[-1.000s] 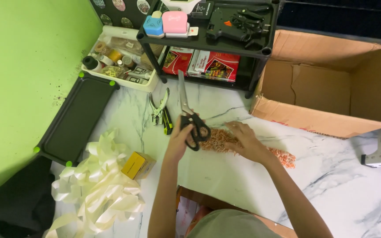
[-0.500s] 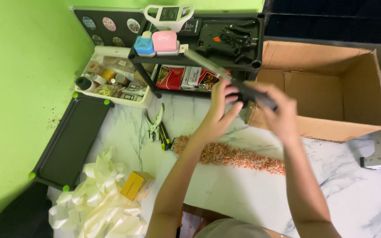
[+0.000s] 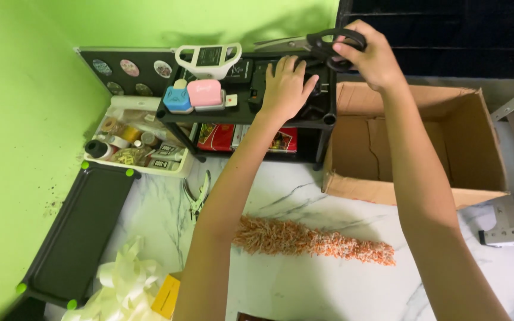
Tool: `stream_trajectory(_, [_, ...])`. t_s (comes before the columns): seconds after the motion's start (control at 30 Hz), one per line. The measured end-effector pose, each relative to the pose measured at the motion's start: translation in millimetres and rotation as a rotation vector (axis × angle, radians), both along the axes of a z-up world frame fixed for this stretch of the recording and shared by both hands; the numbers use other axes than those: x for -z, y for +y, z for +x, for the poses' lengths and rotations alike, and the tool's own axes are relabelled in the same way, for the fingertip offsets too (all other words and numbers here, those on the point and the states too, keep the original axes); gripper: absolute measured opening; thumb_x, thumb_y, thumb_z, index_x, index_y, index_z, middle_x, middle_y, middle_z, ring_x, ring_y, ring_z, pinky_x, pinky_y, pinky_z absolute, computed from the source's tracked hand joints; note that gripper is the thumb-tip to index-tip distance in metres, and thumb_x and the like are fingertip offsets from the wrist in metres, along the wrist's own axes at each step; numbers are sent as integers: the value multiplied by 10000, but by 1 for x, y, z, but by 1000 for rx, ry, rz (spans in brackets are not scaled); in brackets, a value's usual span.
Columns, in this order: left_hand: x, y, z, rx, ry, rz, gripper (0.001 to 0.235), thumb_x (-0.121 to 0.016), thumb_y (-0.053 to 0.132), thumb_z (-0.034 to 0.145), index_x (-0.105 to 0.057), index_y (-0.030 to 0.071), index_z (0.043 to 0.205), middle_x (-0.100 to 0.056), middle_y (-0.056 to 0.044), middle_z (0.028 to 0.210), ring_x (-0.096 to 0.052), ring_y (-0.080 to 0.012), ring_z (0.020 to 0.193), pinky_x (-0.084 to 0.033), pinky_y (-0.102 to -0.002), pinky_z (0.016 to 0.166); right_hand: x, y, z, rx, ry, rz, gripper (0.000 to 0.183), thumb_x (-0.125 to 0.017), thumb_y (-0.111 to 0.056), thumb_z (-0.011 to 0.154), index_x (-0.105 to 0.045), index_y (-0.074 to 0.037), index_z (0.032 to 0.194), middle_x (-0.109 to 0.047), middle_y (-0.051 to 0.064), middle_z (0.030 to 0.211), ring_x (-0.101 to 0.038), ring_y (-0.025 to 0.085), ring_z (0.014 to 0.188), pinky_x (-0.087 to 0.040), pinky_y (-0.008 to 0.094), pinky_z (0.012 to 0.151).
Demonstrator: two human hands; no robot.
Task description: The person cleans a cardboard box with a duster and then organizes various tools on a black rolling cart. They place items such as a digital scale, a glue gun, and scissors onto the cart's shelves.
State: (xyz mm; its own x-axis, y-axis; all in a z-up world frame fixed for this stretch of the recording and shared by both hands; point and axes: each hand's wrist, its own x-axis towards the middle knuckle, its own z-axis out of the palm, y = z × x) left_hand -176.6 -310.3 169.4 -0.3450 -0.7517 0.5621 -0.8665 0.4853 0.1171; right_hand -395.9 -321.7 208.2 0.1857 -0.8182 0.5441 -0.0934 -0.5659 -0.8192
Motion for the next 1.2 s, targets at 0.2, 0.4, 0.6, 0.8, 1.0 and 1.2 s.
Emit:
stream_trajectory(0.2, [3, -36, -3, -31, -10, 294, 822, -290, 658, 990, -536, -7, 1405, -471, -245, 1444, -397, -423, 1391, -199, -751, 1076, 4, -43, 12, -91, -68, 231, 167, -708, -104, 1071, -561, -52, 1130, -672, 25, 967, -738, 135, 837, -663, 322, 697])
stream_trajectory(0.4, [-22, -35, 8, 0, -56, 540, 735, -219, 594, 1040, -661, 42, 1238, -533, -191, 1418, -468, -387, 1355, -235, -701, 1165, 2, -29, 9, -86, -273, 302, 231, -637, -145, 1077, -521, -16, 1228, -731, 146, 1013, -775, 254, 774, -700, 389, 621])
stream_trajectory(0.6, [-17, -42, 53, 208, 165, 468, 397, -431, 283, 1084, -707, -1, 1111, -686, -152, 1214, -692, -290, 1107, -404, -524, 1114, -5, 33, -18, -51, -410, 226, 300, -586, -173, 1150, -499, 98, 1244, -708, 261, 1056, -772, 322, 801, -667, 386, 618])
stream_trajectory(0.8, [-35, 51, 131, 156, 347, 233, 224, -654, 31, 966, -712, 14, 1182, -707, -178, 1130, -707, -321, 1009, -553, -409, 902, 0, 74, -34, -64, -309, 249, 296, -563, -191, 1184, -489, 93, 1145, -687, 279, 948, -684, 301, 675, -569, 361, 516])
stream_trajectory(1.0, [-40, 94, 140, 292, 370, 78, 385, -698, 5, 927, -612, 19, 1302, -667, -177, 1269, -630, -366, 1176, -503, -421, 1025, -2, 93, 9, -95, -260, 321, 269, -573, -192, 1123, -520, 72, 1136, -699, 239, 931, -704, 284, 658, -558, 351, 499])
stream_trajectory(1.2, [-53, 101, 110, 403, 217, 15, 510, -717, 3, 832, -619, -18, 1332, -643, -189, 1260, -599, -410, 1179, -270, -563, 1102, 7, 94, 27, -66, -366, 373, 329, -586, -234, 1080, -511, 47, 1235, -725, 216, 947, -728, 276, 649, -588, 352, 498])
